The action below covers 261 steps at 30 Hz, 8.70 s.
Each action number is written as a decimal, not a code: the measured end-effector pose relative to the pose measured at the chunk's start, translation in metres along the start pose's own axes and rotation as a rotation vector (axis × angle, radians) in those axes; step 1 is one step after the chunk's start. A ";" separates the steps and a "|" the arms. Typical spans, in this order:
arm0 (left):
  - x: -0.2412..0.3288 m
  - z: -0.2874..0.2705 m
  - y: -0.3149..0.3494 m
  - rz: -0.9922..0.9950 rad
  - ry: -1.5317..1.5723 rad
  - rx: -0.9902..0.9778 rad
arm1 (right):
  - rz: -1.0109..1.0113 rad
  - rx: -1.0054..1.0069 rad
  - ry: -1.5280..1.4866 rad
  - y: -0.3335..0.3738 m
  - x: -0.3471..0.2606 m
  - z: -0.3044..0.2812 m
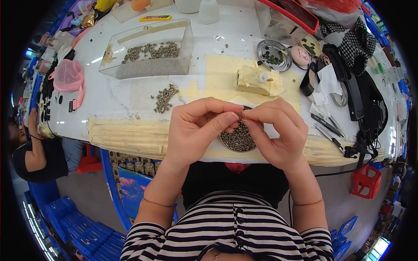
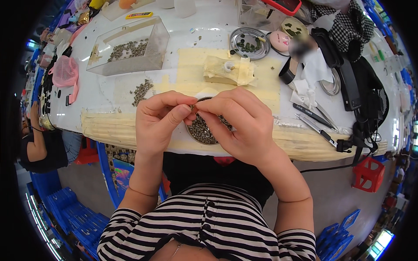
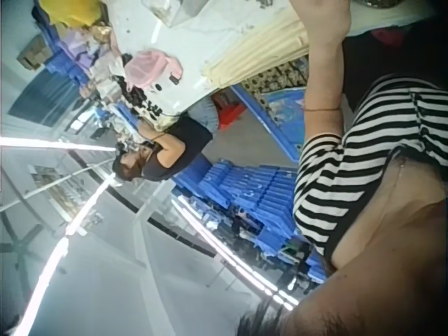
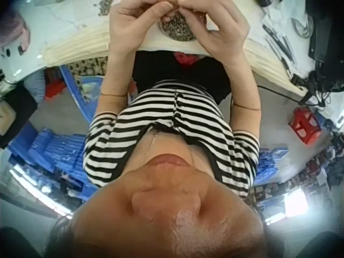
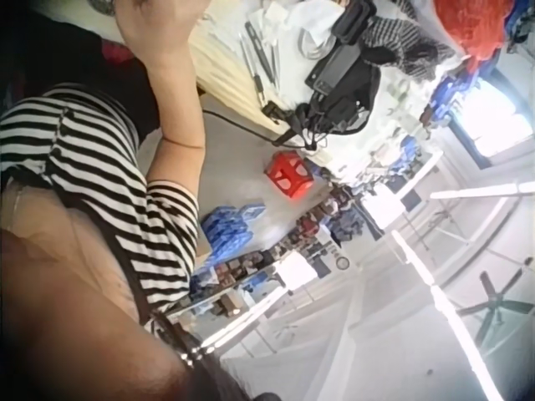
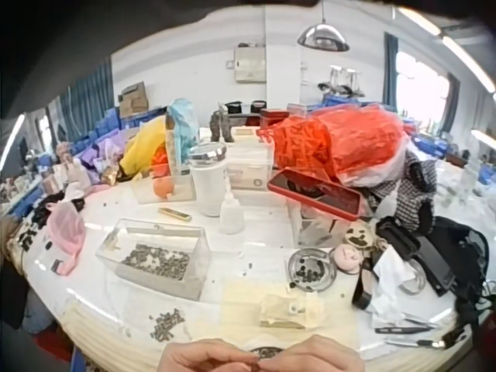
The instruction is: Sorting and packaging small metal studs into a small plastic bag on a workbench.
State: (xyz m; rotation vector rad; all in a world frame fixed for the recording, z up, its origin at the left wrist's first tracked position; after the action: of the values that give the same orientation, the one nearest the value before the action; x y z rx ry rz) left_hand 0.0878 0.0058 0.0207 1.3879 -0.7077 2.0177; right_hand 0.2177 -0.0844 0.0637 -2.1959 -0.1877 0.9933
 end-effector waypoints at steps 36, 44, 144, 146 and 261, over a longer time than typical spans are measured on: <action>0.011 0.002 0.011 0.304 -0.369 -0.050 | -0.025 -0.016 -0.019 0.000 -0.002 0.001; 0.019 0.008 0.015 0.449 -0.542 -0.005 | -0.020 -0.024 -0.037 0.000 -0.001 0.002; -0.011 -0.004 0.005 -0.029 0.208 -0.026 | -0.251 0.020 0.093 0.002 -0.012 -0.001; -0.010 -0.003 0.005 -0.029 0.207 -0.029 | -0.252 0.021 0.092 0.002 -0.013 -0.001; 0.017 0.005 0.008 0.393 -0.406 -0.075 | -0.002 -0.040 -0.002 0.000 -0.002 0.000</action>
State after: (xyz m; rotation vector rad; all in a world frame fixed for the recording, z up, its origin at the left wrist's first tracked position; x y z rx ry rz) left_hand 0.0803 -0.0005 0.0373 1.7421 -1.3073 1.9782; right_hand 0.2161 -0.0856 0.0652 -2.2306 -0.2116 0.9986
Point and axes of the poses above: each hand's wrist, its own y-axis away from the middle knuckle, its own z-axis out of the palm, x = y × z, the point moved 6 cm from there along -y, towards the middle knuckle, and after that the axes turned 2 degrees about -x, right-handed, at the moved point
